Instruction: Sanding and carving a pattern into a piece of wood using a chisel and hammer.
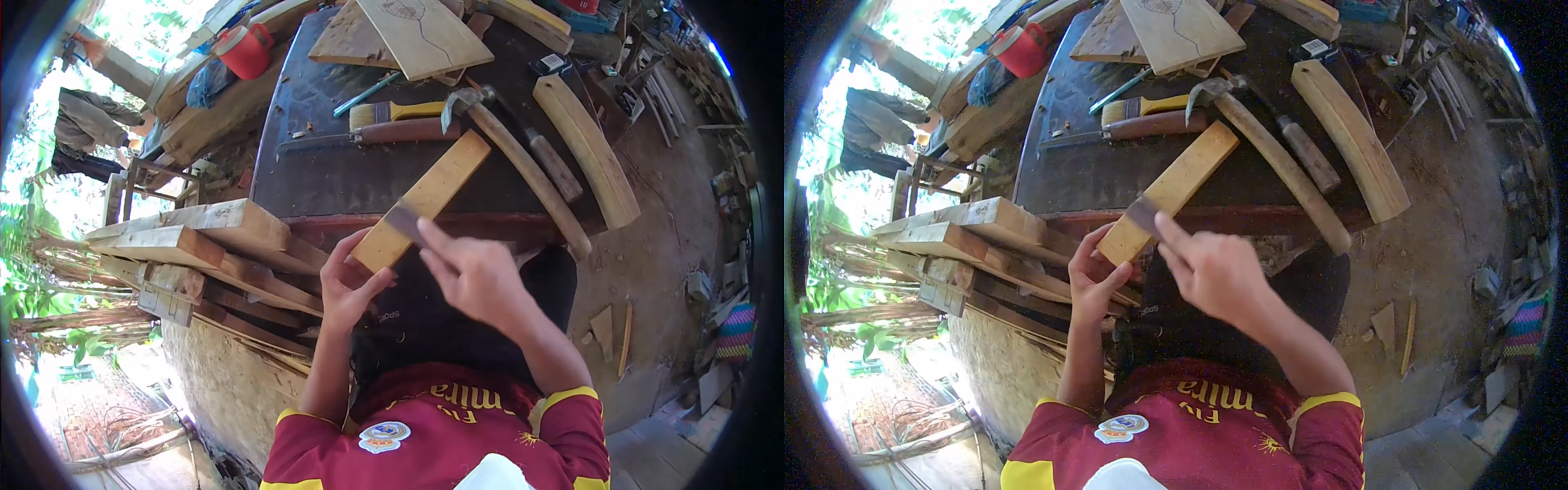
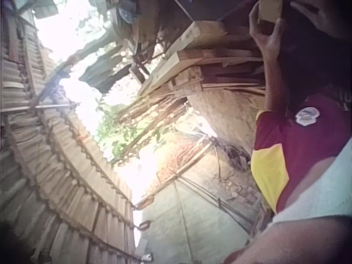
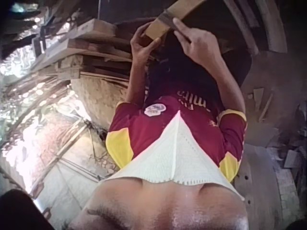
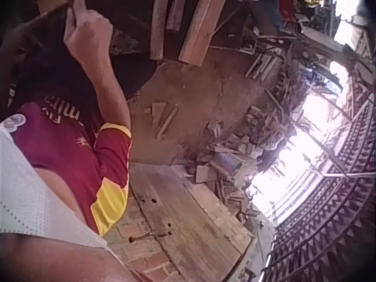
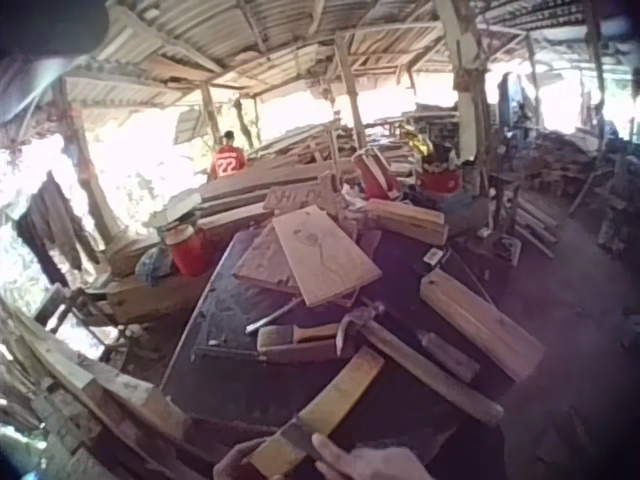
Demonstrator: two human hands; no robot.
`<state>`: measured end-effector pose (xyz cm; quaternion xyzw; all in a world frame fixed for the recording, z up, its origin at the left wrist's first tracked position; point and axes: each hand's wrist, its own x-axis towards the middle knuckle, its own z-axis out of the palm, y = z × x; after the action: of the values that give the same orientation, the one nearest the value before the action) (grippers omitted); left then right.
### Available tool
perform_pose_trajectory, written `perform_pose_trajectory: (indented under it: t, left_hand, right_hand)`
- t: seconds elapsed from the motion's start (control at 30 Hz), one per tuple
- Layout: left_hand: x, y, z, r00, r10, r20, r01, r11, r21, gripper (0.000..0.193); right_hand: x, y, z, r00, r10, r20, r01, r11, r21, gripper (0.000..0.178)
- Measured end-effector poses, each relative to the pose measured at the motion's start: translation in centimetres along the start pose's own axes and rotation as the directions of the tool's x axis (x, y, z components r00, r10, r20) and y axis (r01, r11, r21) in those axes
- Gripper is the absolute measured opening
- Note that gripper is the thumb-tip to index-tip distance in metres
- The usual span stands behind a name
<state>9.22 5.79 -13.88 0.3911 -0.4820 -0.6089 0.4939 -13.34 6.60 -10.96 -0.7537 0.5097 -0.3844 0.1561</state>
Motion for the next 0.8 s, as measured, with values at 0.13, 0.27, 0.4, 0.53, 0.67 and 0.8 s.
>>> perform_pose_trajectory:
  t: [0.13, 0.27, 0.4, 0.53, 0.67, 0.8]
  left_hand:
    - [0.3, 0.2, 0.3, 0.998, -0.055, 0.007, 0.055, 0.998, 0.010, 0.066]
    - [0.5, -0.3, 0.1, 0.997, -0.067, 0.027, 0.067, 0.998, -0.003, 0.067]
    - [0.8, -0.6, 0.3, 0.998, -0.033, 0.046, 0.035, 0.999, -0.040, 0.068]
    - [0.5, 0.5, 1.0, 0.995, -0.102, -0.023, 0.102, 0.995, 0.004, 0.068]
    - [0.4, 0.2, 0.6, 0.994, -0.104, -0.023, 0.104, 0.995, 0.003, 0.065]
    - [0.4, 1.0, 0.9, 0.984, -0.170, -0.062, 0.170, 0.985, -0.010, 0.053]
  right_hand:
    - [0.7, 1.4, -1.1, 0.994, 0.033, -0.101, -0.048, 0.988, -0.147, 0.037]
    - [1.8, 3.0, -1.7, 0.984, 0.090, -0.154, -0.115, 0.979, -0.165, 0.040]
    - [-0.5, -0.6, -0.7, 0.984, -0.054, 0.169, 0.056, 0.998, -0.008, 0.040]
    - [2.6, 3.3, -2.1, 0.972, 0.138, -0.188, -0.158, 0.983, -0.095, 0.032]
    - [1.3, 1.9, -1.0, 0.992, 0.047, -0.114, -0.051, 0.998, -0.034, 0.035]
    - [0.3, 0.1, -2.0, 0.997, 0.073, 0.006, -0.073, 0.996, -0.051, 0.029]
